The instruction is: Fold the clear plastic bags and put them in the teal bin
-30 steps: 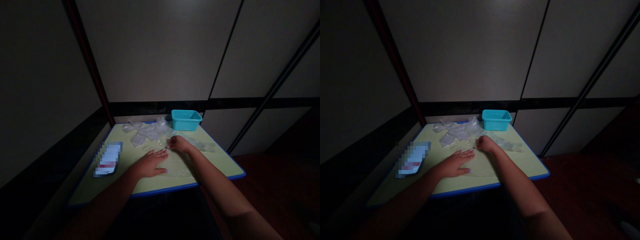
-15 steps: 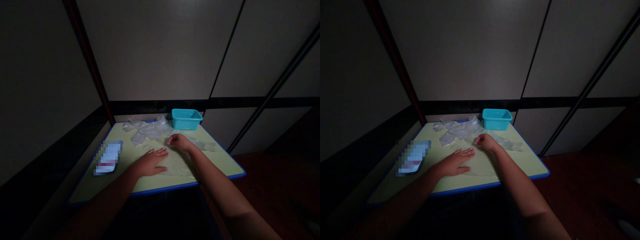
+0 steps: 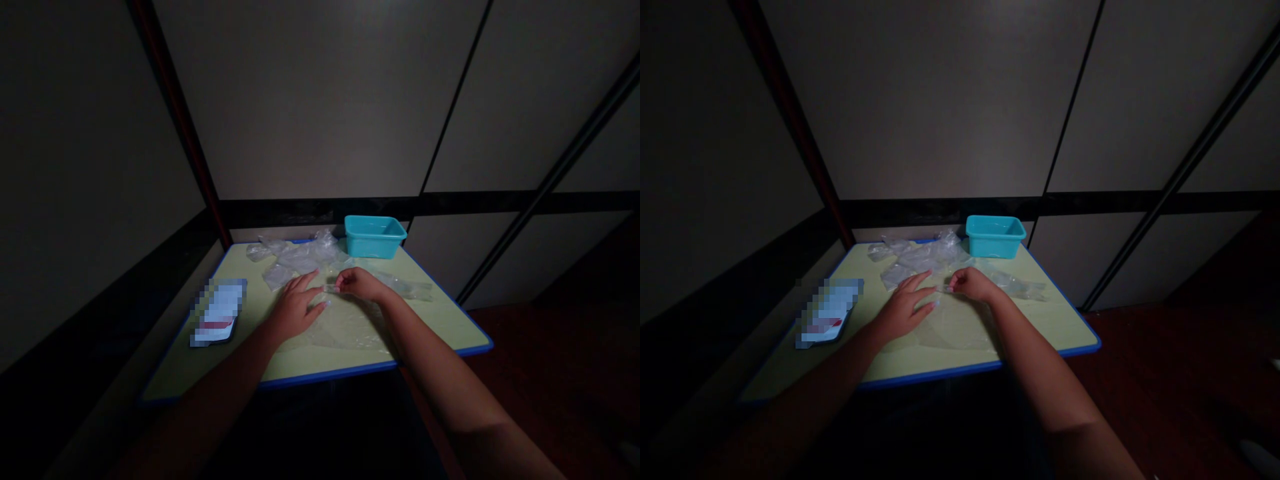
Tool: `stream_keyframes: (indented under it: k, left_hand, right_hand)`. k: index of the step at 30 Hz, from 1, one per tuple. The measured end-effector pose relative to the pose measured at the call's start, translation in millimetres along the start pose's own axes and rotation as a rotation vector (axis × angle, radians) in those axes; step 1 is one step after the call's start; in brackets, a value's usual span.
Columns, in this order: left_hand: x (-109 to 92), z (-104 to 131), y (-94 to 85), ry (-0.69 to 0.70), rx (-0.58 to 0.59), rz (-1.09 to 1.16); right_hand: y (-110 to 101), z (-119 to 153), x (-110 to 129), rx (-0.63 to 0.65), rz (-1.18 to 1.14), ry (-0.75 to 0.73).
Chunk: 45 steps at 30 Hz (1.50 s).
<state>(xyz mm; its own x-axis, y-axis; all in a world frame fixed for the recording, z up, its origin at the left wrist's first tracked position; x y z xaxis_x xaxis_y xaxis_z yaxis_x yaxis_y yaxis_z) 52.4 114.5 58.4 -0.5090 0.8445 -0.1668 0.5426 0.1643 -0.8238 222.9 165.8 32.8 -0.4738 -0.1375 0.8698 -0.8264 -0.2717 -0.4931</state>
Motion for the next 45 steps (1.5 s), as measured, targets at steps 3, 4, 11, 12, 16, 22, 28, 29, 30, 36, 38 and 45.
stream_keyframes:
  k: [3,4,11,12,16,22,28,29,30,36,38,45]
  left_hand:
    - [-1,0,3.6,0.019,0.070,0.004]
    - [-2,0,4.8,0.026,0.096,0.011]
    - [-7,1,8.1,0.071,0.187,0.077]
    - [-8,1,8.3,0.082,0.197,0.083]
    - [-12,2,7.0,0.114,0.211,0.089]
    - [-15,2,4.2,0.136,0.212,0.089]
    - [-17,1,4.5,0.148,0.235,0.107]
    - [-17,1,4.9,0.147,0.238,0.107]
    - [-16,1,5.4,0.146,0.238,0.107]
    - [-12,2,7.2,0.142,0.216,0.117]
    - [-12,2,7.3,0.142,0.220,0.120]
    - [-13,2,8.3,0.153,0.247,0.100]
  right_hand:
    - [2,2,2,0.041,0.004,-0.009]
    - [3,3,3,0.056,0.006,-0.010]
    - [3,11,7,0.127,0.084,-0.019]
    - [0,11,7,0.100,0.120,-0.020]
    - [-19,12,6,-0.082,0.244,0.018]
    - [-37,16,4,-0.223,0.347,0.128]
    - [-40,23,6,-0.167,0.441,0.164]
    - [-41,24,7,-0.148,0.461,0.157]
    - [-42,26,8,-0.127,0.475,0.150]
    - [-45,32,1,0.000,0.636,0.226]
    - [-44,32,0,0.002,0.659,0.249]
    - [-45,34,0,-0.033,0.749,0.338]
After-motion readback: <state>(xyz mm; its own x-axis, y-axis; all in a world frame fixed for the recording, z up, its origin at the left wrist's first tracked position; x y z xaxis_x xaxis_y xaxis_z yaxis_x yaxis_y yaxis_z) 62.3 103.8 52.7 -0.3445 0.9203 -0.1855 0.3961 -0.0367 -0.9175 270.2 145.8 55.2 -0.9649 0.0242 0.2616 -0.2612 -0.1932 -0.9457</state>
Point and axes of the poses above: each hand's wrist, its own z-axis away from the middle knuckle, its own y-axis out of the palm, x = y × z, the point moved 6 cm from there along -z, towards the middle knuckle, and after that the axes turned 5 degrees about y, right-handed, at the moved point
